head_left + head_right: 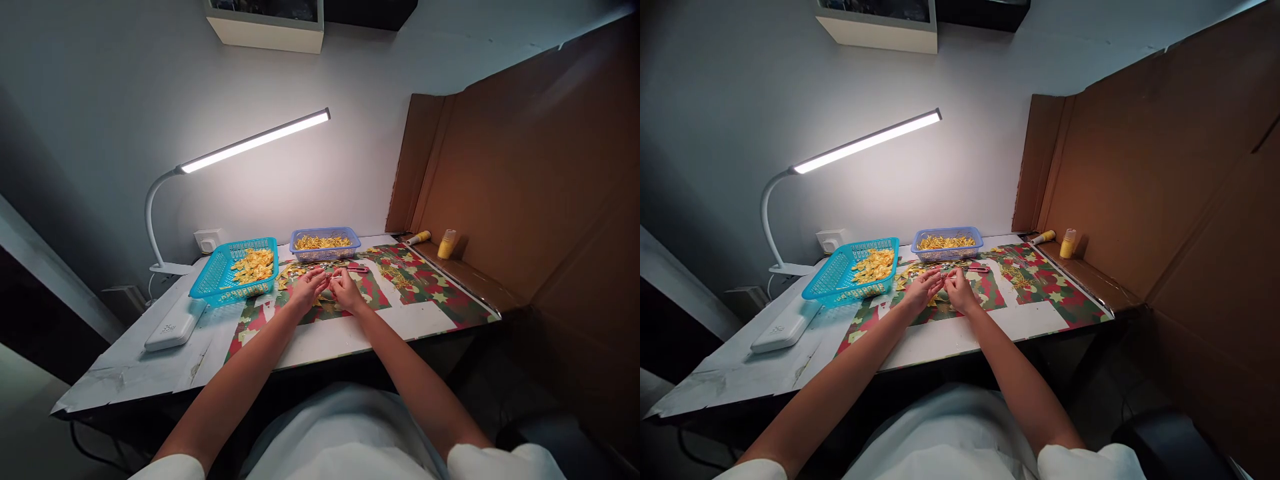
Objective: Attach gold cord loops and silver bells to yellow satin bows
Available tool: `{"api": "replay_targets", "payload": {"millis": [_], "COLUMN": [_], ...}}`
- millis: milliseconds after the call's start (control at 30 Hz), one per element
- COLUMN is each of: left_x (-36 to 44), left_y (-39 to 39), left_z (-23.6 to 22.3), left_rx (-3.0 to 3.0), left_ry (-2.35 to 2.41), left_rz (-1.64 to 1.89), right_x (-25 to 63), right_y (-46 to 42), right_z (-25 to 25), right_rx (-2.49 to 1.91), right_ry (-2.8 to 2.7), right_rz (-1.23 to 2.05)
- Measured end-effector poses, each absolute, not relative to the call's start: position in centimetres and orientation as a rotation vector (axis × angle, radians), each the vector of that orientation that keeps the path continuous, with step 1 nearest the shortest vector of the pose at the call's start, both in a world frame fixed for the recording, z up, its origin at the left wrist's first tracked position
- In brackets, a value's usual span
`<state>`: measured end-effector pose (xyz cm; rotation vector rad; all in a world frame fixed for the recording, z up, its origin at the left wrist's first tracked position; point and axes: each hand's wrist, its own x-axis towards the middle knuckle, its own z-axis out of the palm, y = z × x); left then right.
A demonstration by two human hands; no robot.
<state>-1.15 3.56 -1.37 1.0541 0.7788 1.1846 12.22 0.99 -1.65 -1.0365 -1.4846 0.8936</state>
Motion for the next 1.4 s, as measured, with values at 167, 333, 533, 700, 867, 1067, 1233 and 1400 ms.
{"api": "replay_targets", "payload": {"millis": [167, 333, 533, 700, 867, 1067, 1233, 1400], "left_x": [-1.2, -1.7, -2.2, -2.5, -4.9, -6.3, -5.8, -5.8], "left_y": [3.5, 3.2, 2.8, 2.9, 2.8, 2.4, 2.7, 2.7], "left_z": [-1.4, -1.0, 0.4, 0.8, 0.3, -0.9, -1.3, -1.3], "left_rx": [1.195, 1.408, 1.685, 1.891, 2.033, 2.124, 2.091, 2.026], "left_ry": [0.824, 0.887, 0.968, 1.112, 1.338, 1.360, 1.336, 1.269], "left_rz": [1.114, 1.102, 1.223, 1.195, 0.963, 0.676, 0.648, 0.657], "right_x": [12.3, 12.3, 12.6, 12.6, 12.7, 12.8, 12.8, 12.7], "right_y": [0.8, 0.5, 0.1, 0.0, -0.2, -0.4, -0.3, 0.0], "right_z": [-1.5, -1.2, -0.4, -0.3, -0.2, 0.0, -0.2, -0.3], "right_rx": [-1.014, -0.987, -0.984, -0.958, -0.971, -0.988, -1.044, -1.052], "right_ry": [-1.507, -1.552, -1.551, -1.565, -1.511, -1.501, -1.532, -1.567], "right_rz": [0.871, 0.845, 0.726, 0.705, 0.730, 0.753, 0.732, 0.670]}}
